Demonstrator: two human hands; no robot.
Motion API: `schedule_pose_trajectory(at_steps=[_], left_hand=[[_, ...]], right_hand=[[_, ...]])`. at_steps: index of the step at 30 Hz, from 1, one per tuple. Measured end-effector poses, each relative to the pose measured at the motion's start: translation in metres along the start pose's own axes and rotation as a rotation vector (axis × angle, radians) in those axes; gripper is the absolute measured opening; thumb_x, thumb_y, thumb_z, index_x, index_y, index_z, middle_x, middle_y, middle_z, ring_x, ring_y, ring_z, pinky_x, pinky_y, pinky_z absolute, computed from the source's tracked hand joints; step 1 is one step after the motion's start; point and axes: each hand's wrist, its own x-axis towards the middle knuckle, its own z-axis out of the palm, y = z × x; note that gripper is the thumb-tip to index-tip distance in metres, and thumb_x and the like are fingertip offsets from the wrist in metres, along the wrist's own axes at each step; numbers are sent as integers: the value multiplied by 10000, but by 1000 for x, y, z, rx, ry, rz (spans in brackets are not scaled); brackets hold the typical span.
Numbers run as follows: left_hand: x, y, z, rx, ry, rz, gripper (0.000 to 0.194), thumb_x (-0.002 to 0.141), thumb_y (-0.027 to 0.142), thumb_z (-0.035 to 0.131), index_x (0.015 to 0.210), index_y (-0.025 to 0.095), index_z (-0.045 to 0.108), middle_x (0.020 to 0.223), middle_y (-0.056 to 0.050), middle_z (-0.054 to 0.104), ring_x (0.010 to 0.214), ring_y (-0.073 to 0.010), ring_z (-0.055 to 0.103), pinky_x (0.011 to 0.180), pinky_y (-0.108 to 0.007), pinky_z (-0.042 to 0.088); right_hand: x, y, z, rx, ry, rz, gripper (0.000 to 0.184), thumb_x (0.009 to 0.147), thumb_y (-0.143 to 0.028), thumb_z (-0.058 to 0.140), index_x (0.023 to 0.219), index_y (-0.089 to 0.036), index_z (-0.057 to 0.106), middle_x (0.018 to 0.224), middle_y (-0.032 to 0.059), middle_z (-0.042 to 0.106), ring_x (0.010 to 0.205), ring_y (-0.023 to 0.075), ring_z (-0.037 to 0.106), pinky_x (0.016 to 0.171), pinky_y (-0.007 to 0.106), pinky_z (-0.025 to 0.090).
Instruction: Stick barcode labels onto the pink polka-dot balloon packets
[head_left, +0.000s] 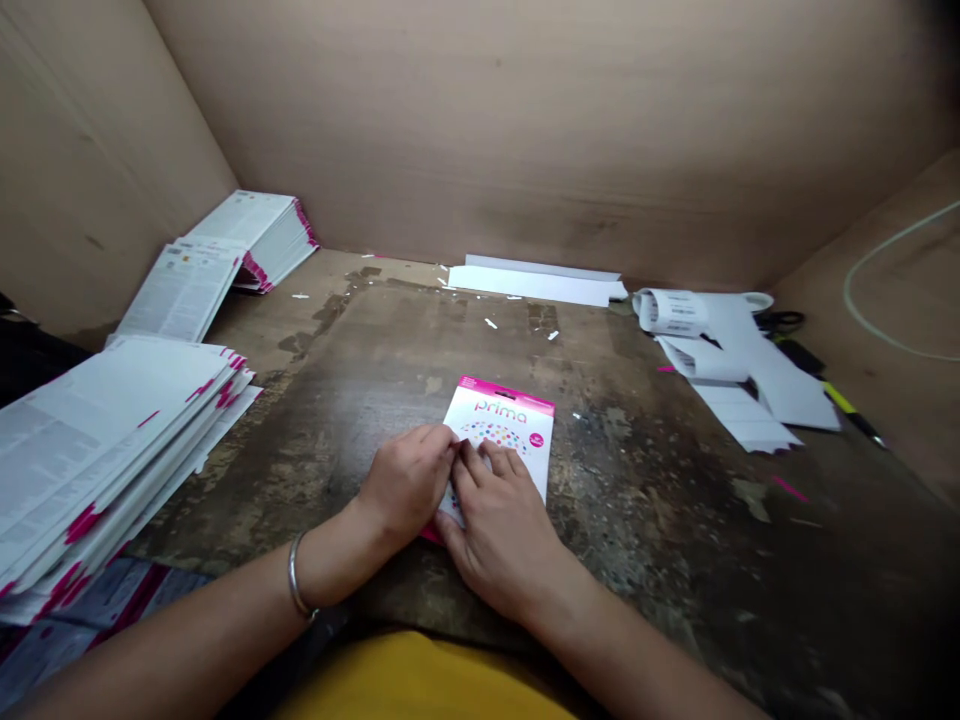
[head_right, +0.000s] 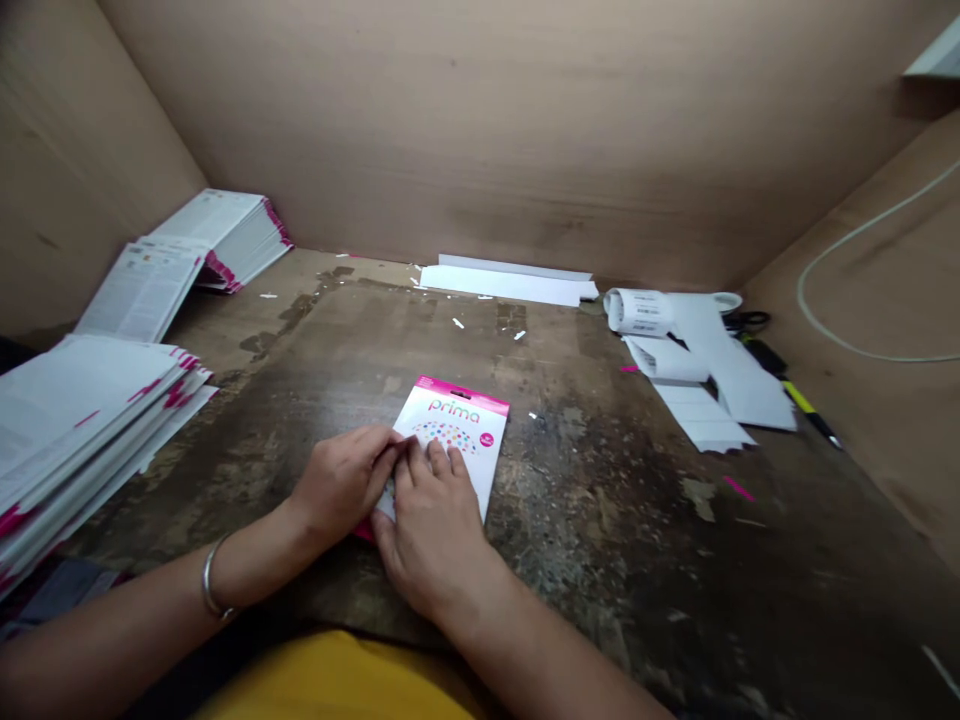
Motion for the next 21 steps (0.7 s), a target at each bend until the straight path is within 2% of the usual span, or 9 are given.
schedule_pose_trajectory(at_steps=[2, 4, 7, 9, 16, 19, 21], left_hand=[[1, 0, -1, -1, -9, -5, 181, 892, 192, 414, 855, 169, 589, 785, -43, 646, 725, -158, 606, 671, -263, 451], [1, 0, 0, 32, -26, 10, 205, 900, 202, 400, 844, 164, 593, 768, -48, 647, 716, -165, 609, 661, -270, 451], [0, 1, 1, 98, -57, 45, 225, 905, 205, 390, 822, 157, 593, 754, -58, 643, 710, -175, 608, 646, -276, 447], [0, 2, 1, 118, -64, 57, 219, 901, 200, 399, 816, 157, 596, 748, -58, 643, 703, -175, 607, 639, -274, 445], [-1, 3, -1, 68, -15, 15, 211, 895, 221, 413, 844, 158, 608, 785, -61, 657, 732, -173, 612, 671, -274, 448], [-2, 1, -1, 100, -2, 30, 209, 899, 234, 413, 852, 163, 604, 793, -58, 660, 730, -167, 615, 656, -263, 439], [-2, 1, 0, 141, -14, 51, 208, 900, 232, 412, 844, 162, 600, 787, -59, 661, 726, -169, 618, 641, -261, 432]], right_hand=[[1, 1, -3, 18, 11, 1, 576, 854, -395, 461, 1320, -55, 447, 1356, 176, 451, 1257, 357, 360, 1085, 498, 234], [-2, 6, -6, 70, 0, -53, 576, 852, -387, 476, 1327, -64, 433, 1360, 154, 451, 1276, 308, 347, 1109, 441, 217], [-9, 18, -11, 137, -65, -139, 625, 862, -393, 483, 1388, -90, 333, 1444, 120, 338, 1347, 236, 239, 1129, 372, 195], [-11, 21, -12, 140, -101, -142, 655, 871, -427, 471, 1407, -97, 292, 1473, 119, 273, 1367, 236, 185, 1131, 379, 187], [-4, 9, -4, 124, -47, -99, 735, 799, -546, 517, 1353, -80, 392, 1405, 187, 377, 1340, 315, 238, 1121, 466, 146], [-7, 14, -7, 159, -49, -122, 730, 799, -537, 523, 1373, -114, 366, 1427, 149, 357, 1355, 294, 208, 1122, 473, 139], [-14, 23, -14, 190, -83, -167, 712, 814, -507, 523, 1394, -142, 330, 1449, 103, 334, 1363, 251, 196, 1129, 430, 153]])
